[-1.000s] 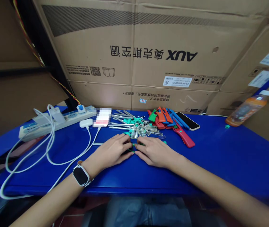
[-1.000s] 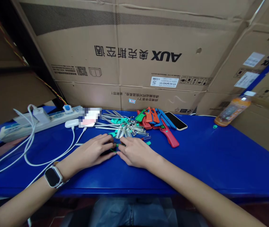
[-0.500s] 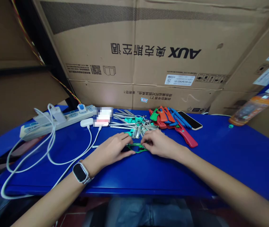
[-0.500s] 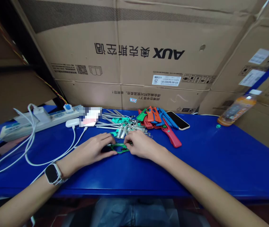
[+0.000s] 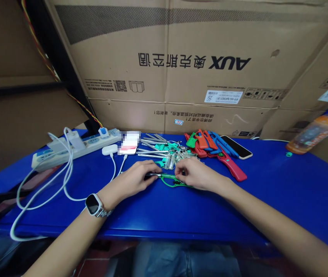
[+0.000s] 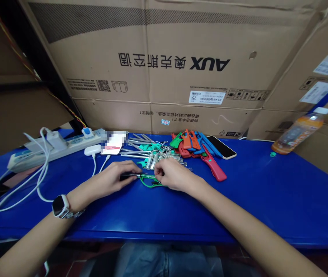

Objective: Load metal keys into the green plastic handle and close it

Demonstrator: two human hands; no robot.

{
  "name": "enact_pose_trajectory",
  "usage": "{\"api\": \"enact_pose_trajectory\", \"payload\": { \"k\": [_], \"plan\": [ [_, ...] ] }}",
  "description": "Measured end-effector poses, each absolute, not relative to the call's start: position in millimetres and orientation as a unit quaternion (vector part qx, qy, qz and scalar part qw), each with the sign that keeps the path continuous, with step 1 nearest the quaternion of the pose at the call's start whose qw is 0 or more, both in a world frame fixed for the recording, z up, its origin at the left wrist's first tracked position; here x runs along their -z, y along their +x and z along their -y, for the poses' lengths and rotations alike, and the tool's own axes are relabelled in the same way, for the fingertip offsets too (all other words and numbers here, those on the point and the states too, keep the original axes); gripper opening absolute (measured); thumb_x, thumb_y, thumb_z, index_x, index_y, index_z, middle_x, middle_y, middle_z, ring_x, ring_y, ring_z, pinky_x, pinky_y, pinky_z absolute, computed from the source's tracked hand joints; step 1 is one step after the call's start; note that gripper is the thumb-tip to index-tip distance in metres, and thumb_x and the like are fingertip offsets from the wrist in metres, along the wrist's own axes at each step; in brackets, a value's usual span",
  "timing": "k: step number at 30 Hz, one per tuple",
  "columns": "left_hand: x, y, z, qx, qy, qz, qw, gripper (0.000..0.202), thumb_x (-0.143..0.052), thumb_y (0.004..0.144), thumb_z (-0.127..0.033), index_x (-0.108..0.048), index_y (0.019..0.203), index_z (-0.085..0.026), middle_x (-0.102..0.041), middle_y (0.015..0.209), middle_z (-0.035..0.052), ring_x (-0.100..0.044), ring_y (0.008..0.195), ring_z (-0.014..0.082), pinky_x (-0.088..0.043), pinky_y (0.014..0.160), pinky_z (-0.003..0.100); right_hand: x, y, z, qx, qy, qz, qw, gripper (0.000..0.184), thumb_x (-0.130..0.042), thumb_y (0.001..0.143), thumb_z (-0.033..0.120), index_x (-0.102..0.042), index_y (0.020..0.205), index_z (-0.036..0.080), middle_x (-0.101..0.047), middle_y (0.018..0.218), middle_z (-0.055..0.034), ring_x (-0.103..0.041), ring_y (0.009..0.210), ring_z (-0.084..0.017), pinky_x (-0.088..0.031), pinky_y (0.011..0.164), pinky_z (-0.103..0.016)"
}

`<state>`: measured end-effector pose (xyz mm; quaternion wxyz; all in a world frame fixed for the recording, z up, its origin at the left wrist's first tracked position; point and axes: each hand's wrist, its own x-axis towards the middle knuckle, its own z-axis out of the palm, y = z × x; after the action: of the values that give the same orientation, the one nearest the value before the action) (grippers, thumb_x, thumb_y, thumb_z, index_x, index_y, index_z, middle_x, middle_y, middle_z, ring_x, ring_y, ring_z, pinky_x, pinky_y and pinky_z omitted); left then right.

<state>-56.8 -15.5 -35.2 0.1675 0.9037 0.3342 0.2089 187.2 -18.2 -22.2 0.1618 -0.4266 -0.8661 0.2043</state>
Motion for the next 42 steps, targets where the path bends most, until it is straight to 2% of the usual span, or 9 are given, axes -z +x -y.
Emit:
{"api": "enact_pose_trajectory", "payload": {
  "k": [7,15,20,24,33,38,42],
  "plan": [
    [35.3,-57.9,13.3,-0.207,0.905,-0.314,0.200,0.026,-0.050,0.097,-0.027,-0.073,0.094,-0.016,-0.066,0.093,0.0073,-0.064,0.080,0.0143,-0.052,0.078,0.029,21.7,192.0,19.7,-0.202,-0.419,0.869,0.169,0.016,-0.058,0.073,0.003,-0.067,0.069,0.015,-0.066,0.068,-0.0003,-0.056,0.064,-0.011,-0.038,0.062,-0.022],
    [39.1,-57.2,11.6,-0.202,0.920,-0.296,0.156,0.032,-0.048,0.098,-0.027,-0.074,0.084,-0.014,-0.062,0.084,0.0061,-0.059,0.072,0.0128,-0.049,0.071,0.028,25.0,193.5,16.6,-0.205,-0.396,0.878,0.176,0.015,-0.059,0.074,0.003,-0.065,0.068,0.016,-0.065,0.066,0.0012,-0.056,0.063,-0.011,-0.038,0.064,-0.022],
    [38.2,-56.1,5.9,-0.214,0.893,-0.316,0.239,0.021,-0.060,0.091,-0.030,-0.075,0.083,-0.016,-0.064,0.082,0.0042,-0.061,0.070,0.0129,-0.050,0.067,0.027,27.3,194.7,14.9,-0.191,-0.393,0.882,0.178,0.012,-0.062,0.074,0.006,-0.066,0.068,0.015,-0.066,0.068,0.0002,-0.056,0.064,-0.011,-0.038,0.063,-0.022],
    [40.3,-55.6,0.1,-0.213,0.877,-0.338,0.267,0.018,-0.067,0.085,-0.031,-0.075,0.080,-0.016,-0.064,0.077,0.0029,-0.060,0.064,0.0123,-0.049,0.060,0.025,26.9,194.9,14.4,-0.201,-0.388,0.882,0.178,0.012,-0.062,0.075,0.006,-0.067,0.070,0.015,-0.067,0.072,-0.0001,-0.056,0.065,-0.011,-0.038,0.064,-0.021],
    [33.8,-55.4,13.1,-0.205,0.901,-0.307,0.227,0.022,-0.055,0.093,-0.029,-0.071,0.087,-0.016,-0.066,0.091,0.0063,-0.062,0.076,0.0141,-0.051,0.075,0.029,26.7,196.3,18.1,-0.198,-0.384,0.882,0.186,0.012,-0.062,0.077,0.006,-0.067,0.071,0.015,-0.065,0.074,-0.0006,-0.056,0.070,-0.011,-0.038,0.067,-0.022],
    [32.9,-52.5,13.4,-0.192,0.898,-0.323,0.229,0.017,-0.055,0.092,-0.028,-0.067,0.087,-0.016,-0.066,0.083,0.0035,-0.060,0.071,0.0134,-0.049,0.069,0.026,26.8,196.7,19.2,-0.216,-0.392,0.870,0.206,0.010,-0.064,0.076,0.007,-0.069,0.071,0.015,-0.065,0.075,-0.0012,-0.056,0.069,-0.011,-0.039,0.066,-0.022],
    [31.3,-52.4,12.3,-0.184,0.881,-0.351,0.257,0.015,-0.057,0.089,-0.027,-0.067,0.095,-0.017,-0.068,0.084,0.0029,-0.061,0.071,0.0135,-0.049,0.068,0.026,21.5,203.0,15.6,-0.268,-0.398,0.843,0.243,0.007,-0.064,0.082,0.014,-0.069,0.077,0.015,-0.066,0.074,-0.0010,-0.056,0.068,-0.011,-0.040,0.064,-0.022]
  ]
}}
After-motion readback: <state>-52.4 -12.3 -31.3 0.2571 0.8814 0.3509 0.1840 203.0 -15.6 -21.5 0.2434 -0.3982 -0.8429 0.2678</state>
